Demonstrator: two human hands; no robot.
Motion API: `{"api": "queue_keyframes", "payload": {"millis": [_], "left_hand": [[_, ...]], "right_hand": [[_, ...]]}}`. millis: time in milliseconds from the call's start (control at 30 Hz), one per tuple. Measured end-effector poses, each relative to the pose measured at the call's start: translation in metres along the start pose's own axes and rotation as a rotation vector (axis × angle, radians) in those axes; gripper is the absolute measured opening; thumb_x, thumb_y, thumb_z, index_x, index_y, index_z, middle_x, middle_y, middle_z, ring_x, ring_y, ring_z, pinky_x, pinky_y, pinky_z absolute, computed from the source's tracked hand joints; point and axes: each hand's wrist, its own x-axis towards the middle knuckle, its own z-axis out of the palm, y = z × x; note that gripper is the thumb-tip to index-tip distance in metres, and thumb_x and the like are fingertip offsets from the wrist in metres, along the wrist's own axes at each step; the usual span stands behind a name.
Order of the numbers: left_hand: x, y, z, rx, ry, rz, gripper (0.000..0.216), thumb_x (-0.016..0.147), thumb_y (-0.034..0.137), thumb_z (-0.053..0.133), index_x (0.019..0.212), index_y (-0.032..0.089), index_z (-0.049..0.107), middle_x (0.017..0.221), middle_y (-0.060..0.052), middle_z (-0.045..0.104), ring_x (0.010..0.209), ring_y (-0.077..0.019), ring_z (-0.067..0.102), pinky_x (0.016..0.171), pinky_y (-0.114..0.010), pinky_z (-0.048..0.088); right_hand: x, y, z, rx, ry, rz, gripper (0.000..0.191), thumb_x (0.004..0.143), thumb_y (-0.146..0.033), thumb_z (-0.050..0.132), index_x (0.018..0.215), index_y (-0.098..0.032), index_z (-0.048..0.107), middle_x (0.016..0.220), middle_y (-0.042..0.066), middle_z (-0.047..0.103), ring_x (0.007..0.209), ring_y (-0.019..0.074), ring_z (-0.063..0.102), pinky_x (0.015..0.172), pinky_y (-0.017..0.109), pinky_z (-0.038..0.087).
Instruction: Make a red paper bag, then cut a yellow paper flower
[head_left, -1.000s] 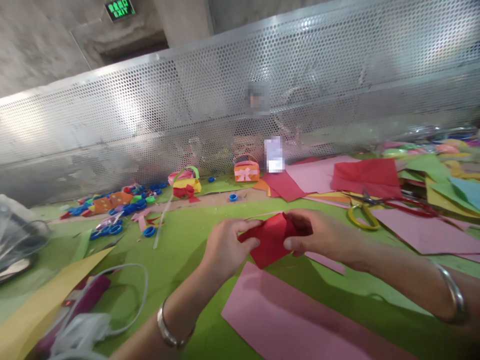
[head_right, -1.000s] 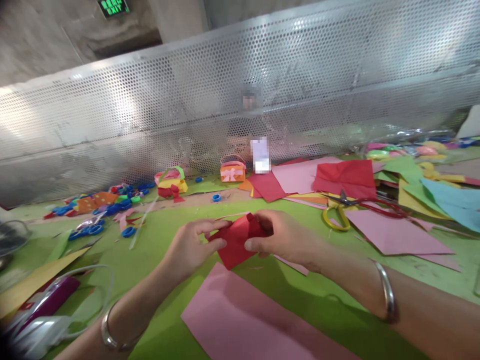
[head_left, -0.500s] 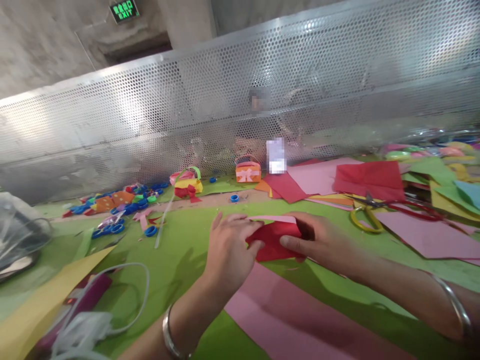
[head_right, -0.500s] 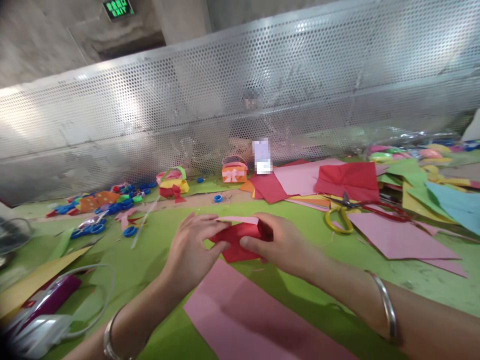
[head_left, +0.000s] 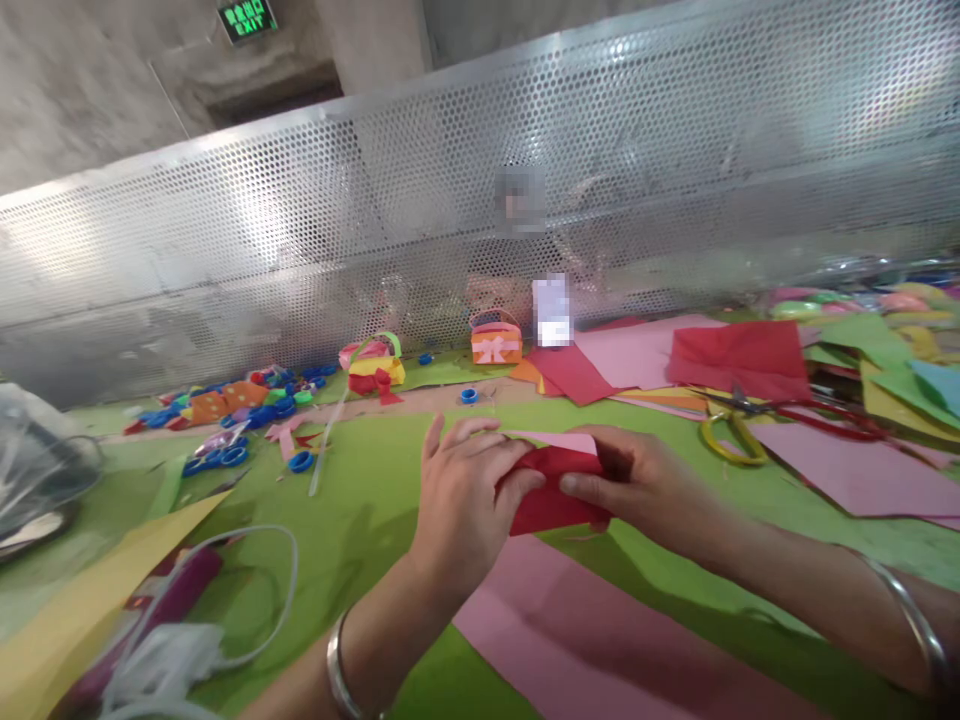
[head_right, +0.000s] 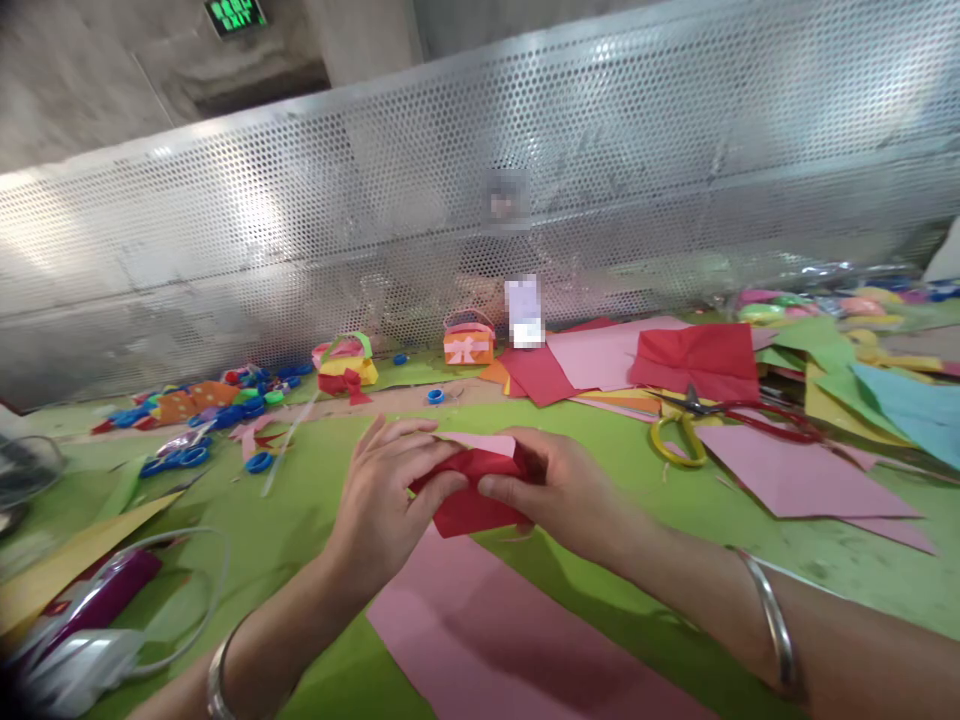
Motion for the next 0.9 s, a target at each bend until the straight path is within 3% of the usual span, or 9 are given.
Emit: {"api": "queue_keyframes", "payload": {"millis": [267, 533, 733, 900], "left_hand": [[0.0, 0.0003, 0.0001, -0.003, 0.006, -0.003, 0.007, 0.08, 0.028, 0.062, 0.084, 0.028, 0.068, 0.085, 0.006, 0.071, 0.101, -0.0204, 0.055, 0.104, -0.047, 0.018], [-0.0006, 0.0008, -0.0018, 0.007, -0.02, 0.043, 0.018, 0.081, 0.036, 0.06, 0.097, 0.03, 0.068, 0.094, 0.002, 0.071, 0.109, -0.0246, 0.051, 0.103, -0.051, 0.017], [0.0008, -0.0013, -0.0006, -0.06, 0.041, 0.04, 0.01, 0.081, 0.03, 0.062, 0.087, 0.031, 0.07, 0.085, 0.005, 0.072, 0.101, -0.0208, 0.054, 0.102, -0.048, 0.019], [0.0009, -0.0013, 0.0015, -0.114, 0.025, -0.015, 0.01, 0.08, 0.025, 0.063, 0.084, 0.03, 0.07, 0.082, 0.005, 0.072, 0.098, -0.021, 0.054, 0.1, -0.048, 0.024]], "right_hand": [[0.0002, -0.0015, -0.0034, -0.008, -0.055, -0.002, 0.03, 0.074, -0.048, 0.062, 0.081, -0.019, 0.06, 0.065, -0.001, 0.054, 0.056, 0.0123, 0.046, 0.049, 0.024, 0.039], [-0.0014, -0.0041, -0.0012, 0.241, -0.125, 0.082, 0.027, 0.074, -0.047, 0.064, 0.084, -0.022, 0.066, 0.066, -0.003, 0.052, 0.054, 0.01, 0.043, 0.05, 0.022, 0.038], [-0.0032, -0.0058, -0.0012, 0.169, -0.077, 0.096, 0.031, 0.073, -0.049, 0.063, 0.067, -0.019, 0.066, 0.057, -0.003, 0.047, 0.055, 0.0106, 0.04, 0.051, 0.023, 0.034], [-0.0047, -0.0067, -0.0018, 0.168, -0.133, 0.145, 0.03, 0.073, -0.049, 0.063, 0.078, -0.02, 0.066, 0.068, 0.0, 0.058, 0.061, 0.0137, 0.049, 0.056, 0.026, 0.041]]}}
